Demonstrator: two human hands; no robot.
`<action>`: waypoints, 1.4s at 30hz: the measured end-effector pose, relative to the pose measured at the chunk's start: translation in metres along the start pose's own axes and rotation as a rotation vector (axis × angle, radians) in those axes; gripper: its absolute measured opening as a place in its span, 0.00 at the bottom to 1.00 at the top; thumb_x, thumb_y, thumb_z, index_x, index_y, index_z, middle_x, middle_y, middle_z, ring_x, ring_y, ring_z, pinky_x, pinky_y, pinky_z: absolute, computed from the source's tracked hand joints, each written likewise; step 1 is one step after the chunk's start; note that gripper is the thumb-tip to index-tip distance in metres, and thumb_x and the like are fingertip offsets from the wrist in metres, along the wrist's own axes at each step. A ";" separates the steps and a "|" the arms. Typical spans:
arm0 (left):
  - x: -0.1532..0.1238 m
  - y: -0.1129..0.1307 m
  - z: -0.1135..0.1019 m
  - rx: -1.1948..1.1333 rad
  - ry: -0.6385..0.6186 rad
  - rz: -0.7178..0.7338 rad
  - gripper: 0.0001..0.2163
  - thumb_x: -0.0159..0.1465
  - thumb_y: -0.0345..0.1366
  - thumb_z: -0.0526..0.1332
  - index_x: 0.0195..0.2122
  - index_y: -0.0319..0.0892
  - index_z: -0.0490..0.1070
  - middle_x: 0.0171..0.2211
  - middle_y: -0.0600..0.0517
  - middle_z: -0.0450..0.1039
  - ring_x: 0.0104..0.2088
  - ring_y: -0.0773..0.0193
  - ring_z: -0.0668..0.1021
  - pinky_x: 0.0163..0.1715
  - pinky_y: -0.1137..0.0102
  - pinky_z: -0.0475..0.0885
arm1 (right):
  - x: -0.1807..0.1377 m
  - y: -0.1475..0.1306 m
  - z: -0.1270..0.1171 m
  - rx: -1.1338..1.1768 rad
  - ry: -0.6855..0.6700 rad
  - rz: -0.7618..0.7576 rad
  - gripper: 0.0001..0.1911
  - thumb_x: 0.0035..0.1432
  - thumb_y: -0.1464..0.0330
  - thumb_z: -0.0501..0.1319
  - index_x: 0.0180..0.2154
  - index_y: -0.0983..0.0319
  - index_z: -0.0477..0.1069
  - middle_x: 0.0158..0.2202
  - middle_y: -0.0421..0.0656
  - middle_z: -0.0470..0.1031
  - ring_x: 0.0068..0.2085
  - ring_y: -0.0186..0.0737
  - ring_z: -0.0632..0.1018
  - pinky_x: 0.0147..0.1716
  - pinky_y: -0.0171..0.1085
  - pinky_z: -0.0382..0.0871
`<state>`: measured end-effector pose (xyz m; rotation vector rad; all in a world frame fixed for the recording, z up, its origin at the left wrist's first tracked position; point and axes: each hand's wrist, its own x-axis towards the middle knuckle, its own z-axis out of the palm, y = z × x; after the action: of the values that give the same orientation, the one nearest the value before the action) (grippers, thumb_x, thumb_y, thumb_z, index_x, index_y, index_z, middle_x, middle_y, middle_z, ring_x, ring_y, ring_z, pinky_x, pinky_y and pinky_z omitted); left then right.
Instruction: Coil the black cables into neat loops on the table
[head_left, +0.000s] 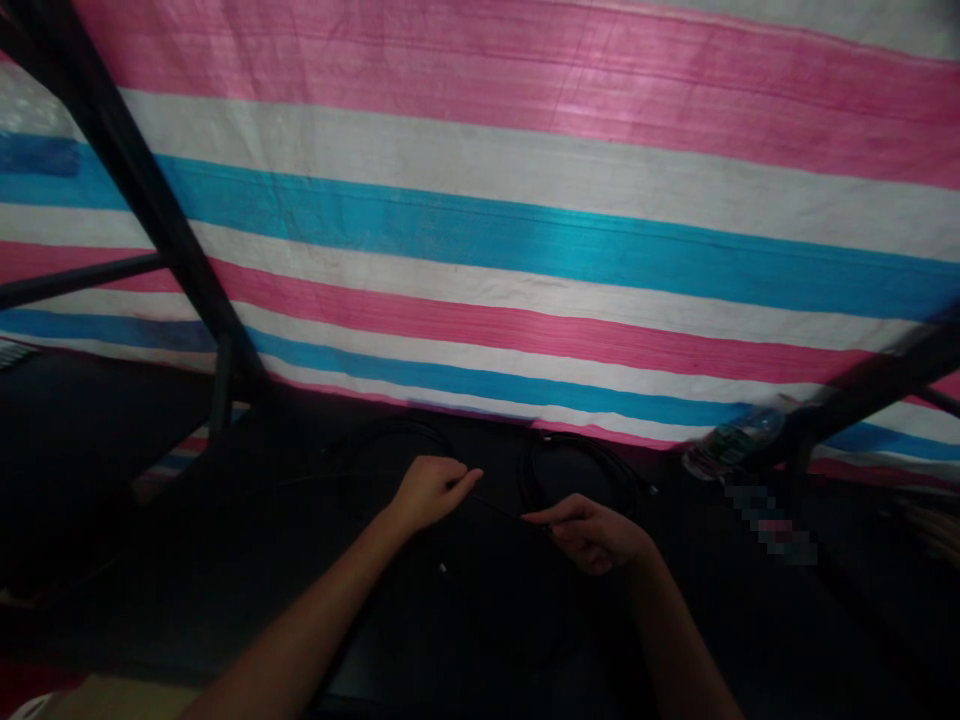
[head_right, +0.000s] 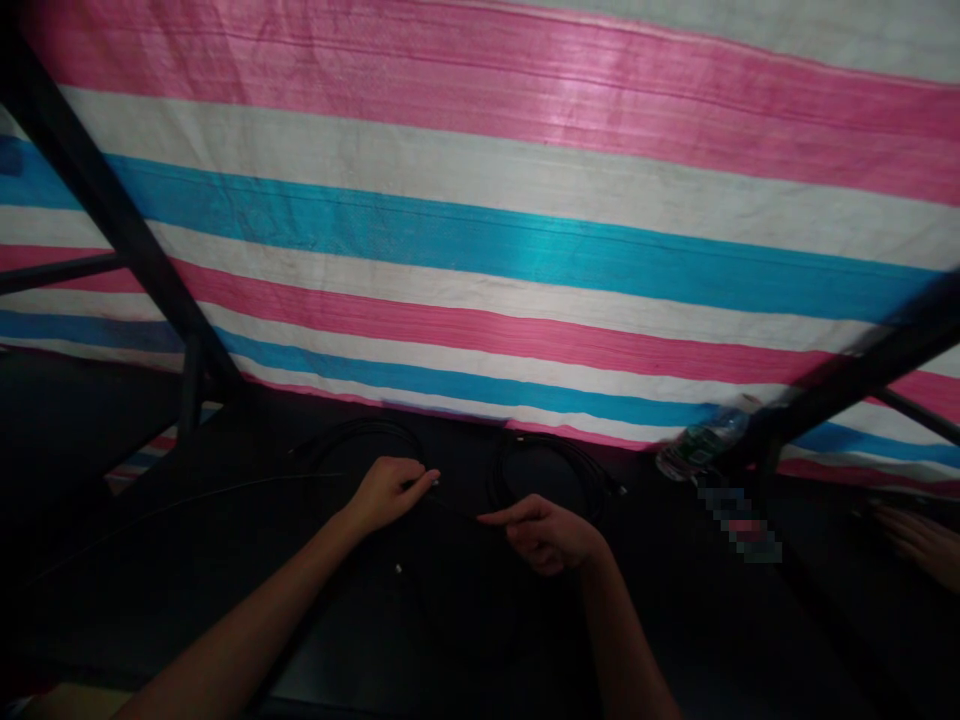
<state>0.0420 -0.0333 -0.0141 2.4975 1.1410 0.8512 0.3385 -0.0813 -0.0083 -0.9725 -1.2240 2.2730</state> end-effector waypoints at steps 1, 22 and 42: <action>0.000 0.004 0.000 0.005 -0.019 0.029 0.23 0.70 0.45 0.51 0.21 0.39 0.68 0.19 0.53 0.68 0.23 0.68 0.69 0.25 0.71 0.53 | 0.003 0.001 0.001 0.005 0.011 -0.029 0.23 0.57 0.65 0.67 0.55 0.61 0.73 0.18 0.29 0.52 0.15 0.21 0.50 0.10 0.23 0.47; 0.003 -0.003 -0.025 -0.429 -0.243 -0.040 0.19 0.64 0.47 0.61 0.24 0.37 0.73 0.21 0.55 0.68 0.23 0.71 0.68 0.24 0.76 0.58 | -0.009 -0.002 -0.010 -0.049 0.067 0.063 0.25 0.56 0.64 0.67 0.55 0.61 0.72 0.19 0.28 0.49 0.15 0.21 0.48 0.09 0.23 0.43; -0.004 0.033 -0.001 -0.076 -0.267 0.162 0.14 0.68 0.45 0.56 0.32 0.43 0.76 0.27 0.53 0.75 0.27 0.67 0.74 0.26 0.74 0.57 | 0.015 0.006 0.005 -0.016 0.058 0.057 0.21 0.55 0.65 0.68 0.51 0.60 0.76 0.20 0.29 0.53 0.15 0.20 0.51 0.10 0.22 0.44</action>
<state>0.0591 -0.0575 0.0007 2.5698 0.8142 0.5643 0.3243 -0.0782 -0.0169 -1.0843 -1.2069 2.2647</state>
